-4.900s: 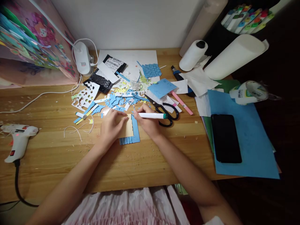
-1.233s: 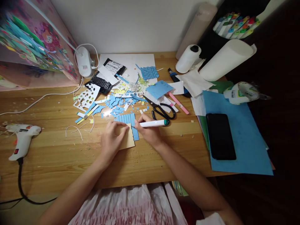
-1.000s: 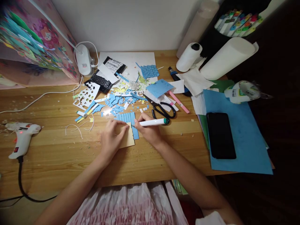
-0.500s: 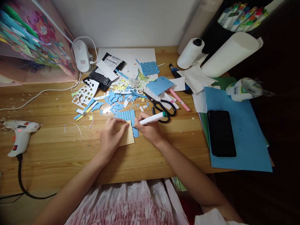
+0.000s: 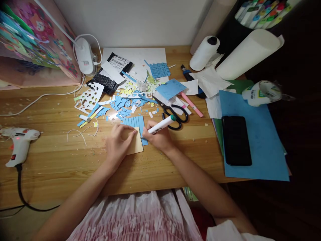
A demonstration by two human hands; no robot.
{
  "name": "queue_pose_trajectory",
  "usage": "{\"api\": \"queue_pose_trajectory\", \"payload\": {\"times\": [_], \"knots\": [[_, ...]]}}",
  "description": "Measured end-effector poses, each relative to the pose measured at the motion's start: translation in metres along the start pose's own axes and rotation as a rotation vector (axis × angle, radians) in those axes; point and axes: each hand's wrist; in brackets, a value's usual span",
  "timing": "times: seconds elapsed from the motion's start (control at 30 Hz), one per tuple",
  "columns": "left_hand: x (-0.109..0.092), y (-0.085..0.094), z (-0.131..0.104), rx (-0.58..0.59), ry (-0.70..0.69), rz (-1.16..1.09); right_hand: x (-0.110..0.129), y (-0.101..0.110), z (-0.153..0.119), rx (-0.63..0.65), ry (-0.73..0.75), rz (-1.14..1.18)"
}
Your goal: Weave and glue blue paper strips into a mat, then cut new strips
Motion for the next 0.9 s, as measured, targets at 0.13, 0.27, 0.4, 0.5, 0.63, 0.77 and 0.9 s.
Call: {"api": "queue_pose_trajectory", "payload": {"times": [0.13,0.27,0.4,0.5,0.63,0.77,0.9], "knots": [[0.0003,0.0003,-0.0001,0.002,0.002,0.004,-0.0019,0.0011,0.0008,-0.027,0.049,-0.030],[0.0002,0.0003,-0.0001,0.003,0.000,0.004,-0.0029,0.0013,0.0005,-0.024,0.055,-0.033],[-0.0007,-0.0002,0.0002,0.006,-0.002,0.007,-0.0023,0.0003,0.0000,-0.026,0.039,-0.023],[-0.0012,0.0002,0.0004,0.008,-0.003,0.005,-0.0014,-0.0008,-0.0001,-0.019,0.020,-0.004],[-0.0017,0.0017,0.0002,0.014,0.001,0.006,-0.0013,-0.0007,-0.0009,-0.008,0.015,-0.011],[-0.0022,0.0017,0.0003,0.021,0.007,0.010,-0.0027,0.0005,-0.0014,0.006,0.013,-0.054],[-0.0017,0.0003,0.0003,0.012,0.003,0.011,-0.0043,0.0013,-0.0014,0.016,0.039,-0.110]]}}
Point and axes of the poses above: each hand's wrist, its own z-axis towards the middle knuckle, its own y-axis out of the back of the hand, x = y × z, and after that the axes turned 10 degrees about -y, right-handed
